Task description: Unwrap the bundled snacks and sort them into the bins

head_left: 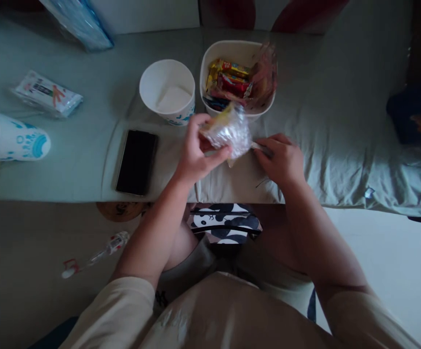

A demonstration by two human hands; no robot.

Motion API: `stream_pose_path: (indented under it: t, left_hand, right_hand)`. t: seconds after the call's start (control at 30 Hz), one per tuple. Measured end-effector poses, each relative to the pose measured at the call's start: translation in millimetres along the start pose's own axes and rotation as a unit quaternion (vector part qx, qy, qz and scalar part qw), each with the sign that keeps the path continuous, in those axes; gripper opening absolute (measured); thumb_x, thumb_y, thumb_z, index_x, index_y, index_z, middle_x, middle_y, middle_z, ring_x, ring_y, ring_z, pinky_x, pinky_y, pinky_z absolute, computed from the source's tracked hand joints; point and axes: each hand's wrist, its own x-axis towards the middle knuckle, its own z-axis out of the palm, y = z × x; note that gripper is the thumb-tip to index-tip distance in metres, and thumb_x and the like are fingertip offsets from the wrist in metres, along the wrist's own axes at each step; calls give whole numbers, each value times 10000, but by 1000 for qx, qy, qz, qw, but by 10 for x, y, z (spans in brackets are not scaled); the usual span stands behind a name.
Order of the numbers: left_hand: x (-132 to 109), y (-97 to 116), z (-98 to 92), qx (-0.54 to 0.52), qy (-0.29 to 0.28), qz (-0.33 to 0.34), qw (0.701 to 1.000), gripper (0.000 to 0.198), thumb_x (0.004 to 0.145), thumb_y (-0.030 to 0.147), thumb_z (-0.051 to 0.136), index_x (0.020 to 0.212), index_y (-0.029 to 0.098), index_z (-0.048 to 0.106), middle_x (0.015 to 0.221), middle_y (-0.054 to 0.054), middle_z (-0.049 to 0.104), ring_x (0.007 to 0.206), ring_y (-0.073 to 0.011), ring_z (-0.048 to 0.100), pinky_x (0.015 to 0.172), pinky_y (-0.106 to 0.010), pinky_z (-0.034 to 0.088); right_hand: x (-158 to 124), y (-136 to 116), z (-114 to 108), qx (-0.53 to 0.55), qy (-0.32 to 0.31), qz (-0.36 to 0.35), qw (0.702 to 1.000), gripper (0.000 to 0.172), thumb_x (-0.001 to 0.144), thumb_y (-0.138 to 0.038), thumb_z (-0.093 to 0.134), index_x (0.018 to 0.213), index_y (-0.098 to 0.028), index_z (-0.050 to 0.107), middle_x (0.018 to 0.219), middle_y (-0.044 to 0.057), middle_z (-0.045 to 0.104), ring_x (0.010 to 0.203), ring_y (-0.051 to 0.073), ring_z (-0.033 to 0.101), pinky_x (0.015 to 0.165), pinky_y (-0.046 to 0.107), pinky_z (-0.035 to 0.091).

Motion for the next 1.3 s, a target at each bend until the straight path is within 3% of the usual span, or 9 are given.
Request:
stream_pose_path:
  t: [0.1, 0.27, 0.4, 0.53, 0.7, 0.87, 1.1, 1.2, 1.3]
  left_hand:
    - [-53, 21, 72, 46, -53, 13, 997, 707, 818, 720, 753, 1308, 275, 504, 1240, -108, 639, 1200, -303, 668, 984, -465, 594]
    - [23, -24, 0, 48, -16, 74, 996, 776, 823, 679, 761, 1432, 327, 436, 1484, -138, 529, 1388, -327, 550, 1150, -531, 494]
    - [53, -3, -41, 66, -46, 40, 996, 771, 801, 648, 800, 1405, 275, 498, 1388, -131, 613, 1299, -304, 615, 1098, -467, 540]
    - [22, 2, -16, 46, -19, -32, 998, 528, 926, 535, 705, 1354, 271, 542, 1177, -80, 709, 1068, -224, 715, 913, -362, 606]
    - [50, -96, -33, 11, 9, -64, 998, 375, 988, 499, 628, 1290, 281, 586, 975, -42, 745, 796, -168, 704, 809, -338, 617]
    - [91, -215, -104, 0, 41, -64, 997, 426, 978, 597, 619, 1269, 287, 594, 958, -37, 737, 723, -147, 673, 740, -317, 624]
    - [85, -394, -156, 3, 74, -56, 996, 451, 965, 671, 596, 1228, 305, 614, 973, -47, 724, 785, -172, 670, 743, -333, 619]
    - [99, -278, -187, 33, 83, -52, 995, 461, 988, 688, 530, 1207, 293, 620, 1019, -63, 709, 896, -200, 683, 822, -364, 615]
    - [98, 25, -217, 104, 82, -17, 991, 466, 1004, 691, 467, 1178, 298, 647, 1203, -93, 676, 1124, -251, 663, 983, -426, 583]
  right_hand:
    - [4, 10, 23, -39, 19, 5, 999, 252, 897, -332, 659, 1066, -215, 805, 1038, 138, 747, 983, 334, 666, 902, 494, 513]
    - [5, -36, 2, -19, 53, -36, 998, 297, 916, -311, 574, 1108, -193, 768, 1067, 150, 748, 1000, 323, 678, 908, 491, 534]
    - [-2, -104, -29, 62, 31, -75, 995, 301, 896, -304, 571, 1143, -219, 719, 1096, 124, 755, 996, 273, 698, 876, 422, 569]
    - [-26, -184, -8, 143, -19, -127, 981, 461, 846, -279, 593, 1301, -225, 651, 1233, 113, 750, 1085, 272, 704, 936, 427, 583]
    - [-46, -245, 47, 158, -44, -154, 974, 432, 857, -178, 526, 1259, -236, 673, 988, 69, 776, 966, 244, 717, 918, 414, 583]
    - [-17, -209, -90, 159, 3, -119, 980, 313, 813, -151, 502, 1009, -238, 730, 858, 49, 720, 835, 218, 684, 808, 383, 564]
    - [8, 103, -217, 214, 166, 30, 962, 150, 769, -162, 513, 744, -236, 640, 790, 33, 654, 782, 195, 624, 759, 369, 513]
    - [-24, 121, -228, 260, 114, 21, 959, 179, 901, -317, 535, 942, -241, 692, 897, 48, 690, 844, 205, 649, 800, 385, 533]
    - [-54, 10, -250, 244, -13, -103, 964, 379, 918, -540, 624, 1152, -251, 695, 1210, 105, 714, 1140, 280, 670, 981, 454, 546]
